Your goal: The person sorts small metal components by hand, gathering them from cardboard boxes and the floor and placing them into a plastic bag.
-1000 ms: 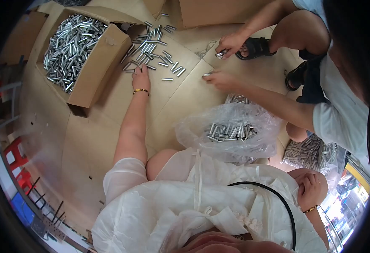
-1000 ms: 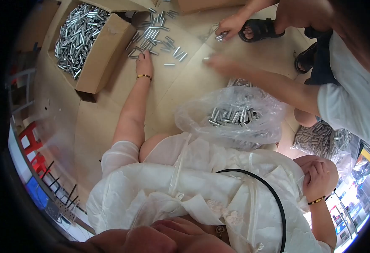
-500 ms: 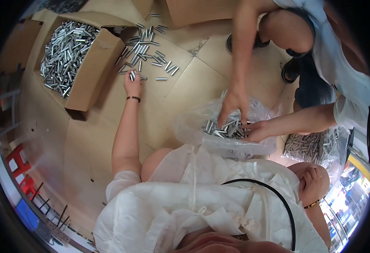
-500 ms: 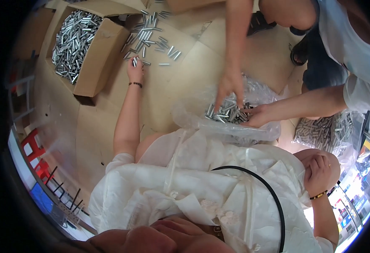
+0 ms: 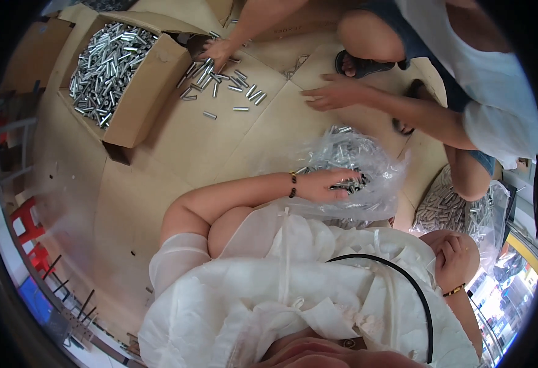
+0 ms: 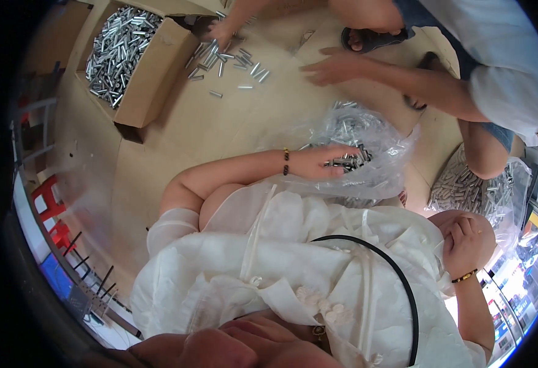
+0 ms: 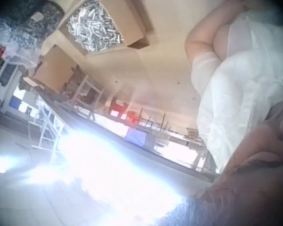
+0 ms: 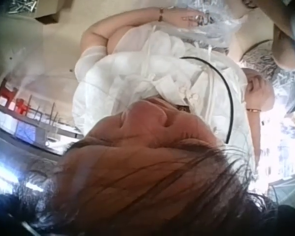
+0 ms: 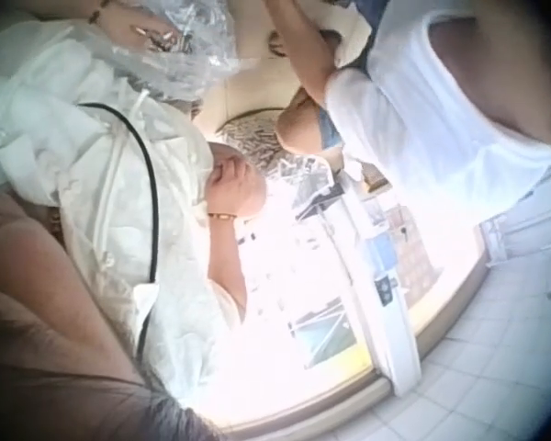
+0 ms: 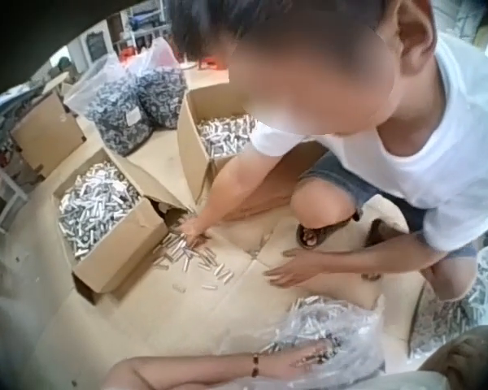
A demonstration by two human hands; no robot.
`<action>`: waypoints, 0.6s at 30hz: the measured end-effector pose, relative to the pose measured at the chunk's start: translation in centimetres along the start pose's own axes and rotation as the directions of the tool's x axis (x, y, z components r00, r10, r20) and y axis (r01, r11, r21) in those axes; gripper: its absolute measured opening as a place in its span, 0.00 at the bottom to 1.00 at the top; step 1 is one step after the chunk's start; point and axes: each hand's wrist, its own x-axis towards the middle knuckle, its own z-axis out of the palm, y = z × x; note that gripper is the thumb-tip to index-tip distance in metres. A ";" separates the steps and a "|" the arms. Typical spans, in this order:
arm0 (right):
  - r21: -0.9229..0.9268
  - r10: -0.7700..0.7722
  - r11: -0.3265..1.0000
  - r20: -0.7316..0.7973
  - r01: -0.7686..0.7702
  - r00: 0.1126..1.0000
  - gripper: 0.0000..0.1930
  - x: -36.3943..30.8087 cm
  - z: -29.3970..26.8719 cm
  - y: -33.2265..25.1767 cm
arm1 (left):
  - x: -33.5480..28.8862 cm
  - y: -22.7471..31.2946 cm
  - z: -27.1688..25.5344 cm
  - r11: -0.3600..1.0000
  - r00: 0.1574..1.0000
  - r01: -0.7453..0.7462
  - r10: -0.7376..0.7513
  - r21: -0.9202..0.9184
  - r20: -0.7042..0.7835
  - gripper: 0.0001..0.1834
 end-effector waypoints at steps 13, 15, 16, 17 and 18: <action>0.045 0.076 0.996 0.004 -0.076 0.997 0.03 -1.0 0.3 0.5 | -18.0 -9.7 -16.0 0.051 -0.122 0.991 -0.017 -0.122 -0.992 0.13; 0.080 0.096 0.992 0.024 -0.098 0.995 0.03 -1.0 0.2 0.5 | -19.2 -10.3 -17.2 0.129 -0.028 0.990 -0.219 -0.057 -0.975 0.13; 0.082 0.095 0.992 0.022 -0.096 0.995 0.03 -1.1 0.3 0.6 | -19.8 -10.8 -17.8 0.128 -0.029 0.990 -0.217 -0.058 -0.976 0.13; 0.075 0.088 0.993 0.011 -0.088 0.996 0.03 -1.2 0.4 0.6 | -20.3 -11.3 -18.3 0.129 0.001 0.991 -0.236 -0.030 -0.972 0.13; 0.062 0.085 0.994 0.003 -0.085 0.996 0.03 -1.2 0.4 0.5 | -20.2 -11.7 -18.9 0.136 0.034 0.991 -0.260 -0.002 -0.965 0.14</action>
